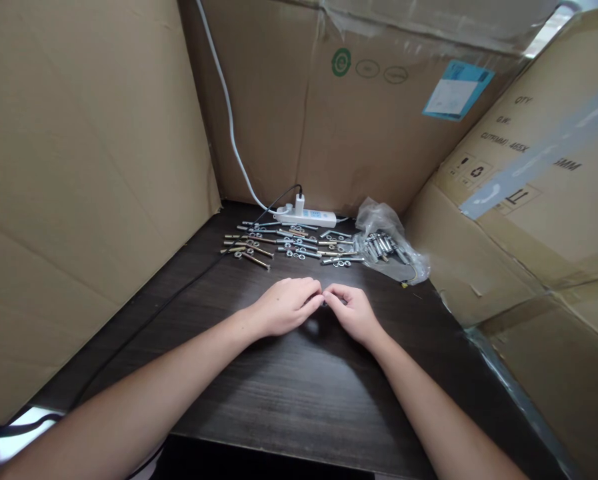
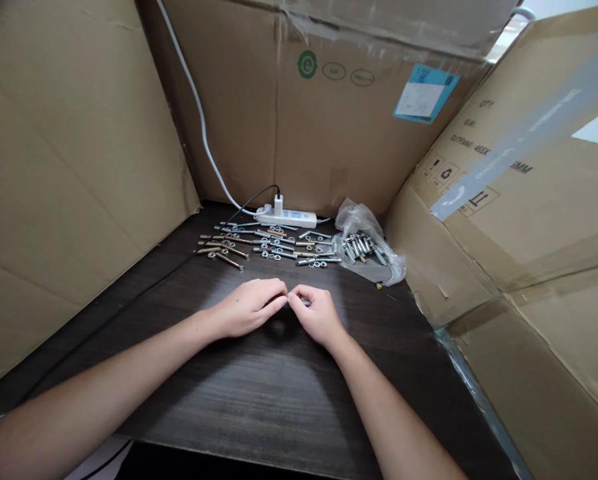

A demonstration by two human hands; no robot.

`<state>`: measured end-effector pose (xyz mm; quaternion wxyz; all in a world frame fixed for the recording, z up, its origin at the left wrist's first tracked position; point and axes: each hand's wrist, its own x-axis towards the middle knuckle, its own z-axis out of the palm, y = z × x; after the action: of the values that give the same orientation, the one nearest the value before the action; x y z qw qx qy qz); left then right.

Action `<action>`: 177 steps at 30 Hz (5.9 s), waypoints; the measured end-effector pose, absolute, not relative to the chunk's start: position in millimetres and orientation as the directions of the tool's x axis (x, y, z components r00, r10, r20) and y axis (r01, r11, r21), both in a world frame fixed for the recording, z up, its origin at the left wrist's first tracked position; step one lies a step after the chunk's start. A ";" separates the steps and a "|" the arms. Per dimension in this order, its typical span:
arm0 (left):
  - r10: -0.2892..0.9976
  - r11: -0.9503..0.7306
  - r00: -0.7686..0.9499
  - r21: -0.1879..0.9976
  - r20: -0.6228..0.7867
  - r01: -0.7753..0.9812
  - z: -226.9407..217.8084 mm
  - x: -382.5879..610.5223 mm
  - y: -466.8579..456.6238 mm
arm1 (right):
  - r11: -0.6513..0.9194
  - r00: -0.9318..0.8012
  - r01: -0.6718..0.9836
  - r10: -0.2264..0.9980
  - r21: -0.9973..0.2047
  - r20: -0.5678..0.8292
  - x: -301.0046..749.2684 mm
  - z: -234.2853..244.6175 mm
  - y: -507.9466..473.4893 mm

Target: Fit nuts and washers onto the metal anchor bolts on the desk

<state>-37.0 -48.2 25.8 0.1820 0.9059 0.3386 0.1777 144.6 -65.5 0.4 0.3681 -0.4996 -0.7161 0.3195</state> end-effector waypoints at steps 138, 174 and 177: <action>0.779 -0.615 0.589 0.447 0.215 0.650 12.0 -50.7 -30.6 | -0.103 0.238 0.939 0.882 -0.327 0.406 274.8 0.7 23.5; 0.773 -0.622 0.600 0.438 0.207 0.649 10.7 -50.9 -29.3 | 0.195 -0.060 0.947 0.887 -0.254 0.457 200.3 -26.2 12.8; 0.777 -0.614 0.593 0.454 0.209 0.645 9.5 -52.0 -26.7 | 0.142 -0.022 0.962 0.890 -0.232 0.455 206.4 -26.0 14.6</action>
<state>-52.0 -26.7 9.5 0.1680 0.8766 0.4056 0.1969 206.4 14.6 -26.0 0.2553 -0.6510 -0.7114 -0.0705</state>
